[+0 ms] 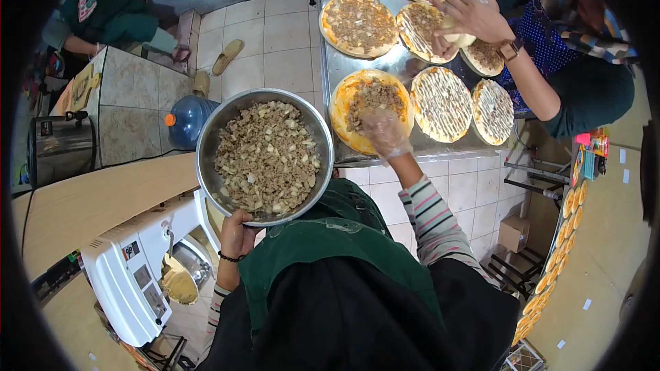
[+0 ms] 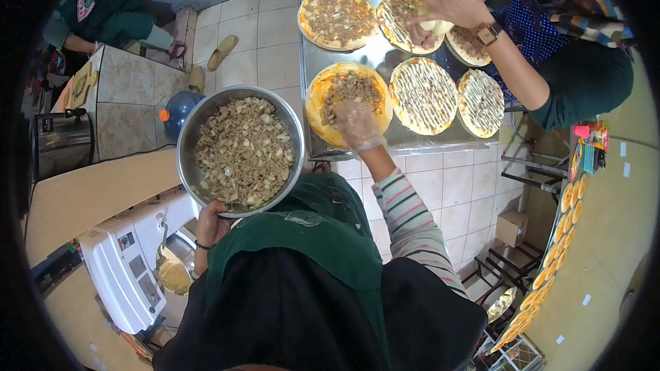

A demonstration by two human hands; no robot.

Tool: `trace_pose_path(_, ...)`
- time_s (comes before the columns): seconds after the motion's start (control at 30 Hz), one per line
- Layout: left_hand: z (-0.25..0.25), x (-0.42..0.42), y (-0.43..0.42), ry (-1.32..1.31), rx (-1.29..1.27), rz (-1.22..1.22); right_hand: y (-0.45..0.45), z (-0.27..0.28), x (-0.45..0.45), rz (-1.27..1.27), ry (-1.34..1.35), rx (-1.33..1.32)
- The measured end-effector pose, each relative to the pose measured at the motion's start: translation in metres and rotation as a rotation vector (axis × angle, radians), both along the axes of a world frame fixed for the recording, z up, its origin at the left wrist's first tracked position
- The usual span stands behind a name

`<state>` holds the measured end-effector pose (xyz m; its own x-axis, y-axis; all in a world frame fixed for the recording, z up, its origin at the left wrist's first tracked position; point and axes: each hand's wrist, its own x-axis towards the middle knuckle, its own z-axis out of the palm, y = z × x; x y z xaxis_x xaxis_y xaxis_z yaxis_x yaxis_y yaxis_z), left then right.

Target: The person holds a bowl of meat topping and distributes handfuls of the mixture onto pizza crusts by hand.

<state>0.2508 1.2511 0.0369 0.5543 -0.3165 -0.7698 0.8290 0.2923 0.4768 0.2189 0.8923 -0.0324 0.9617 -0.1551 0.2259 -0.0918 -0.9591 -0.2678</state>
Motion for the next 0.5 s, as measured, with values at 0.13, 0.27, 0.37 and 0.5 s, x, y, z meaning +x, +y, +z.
trace_pose_path(0.13,-0.005,-0.001,0.003,0.022,-0.02,-0.036,0.008,-0.001,-0.003,0.058,0.132,0.131)
trace_pose_path(0.27,-0.004,0.0,0.003,-0.012,-0.016,-0.041,0.027,0.01,0.009,-0.084,0.031,0.062)
trace_pose_path(0.37,0.001,0.0,0.0,-0.002,-0.001,0.02,0.023,0.002,0.02,0.013,0.051,0.145)
trace_pose_path(0.5,-0.005,0.0,0.005,0.028,-0.018,0.03,0.017,0.013,0.036,-0.078,0.114,0.248)
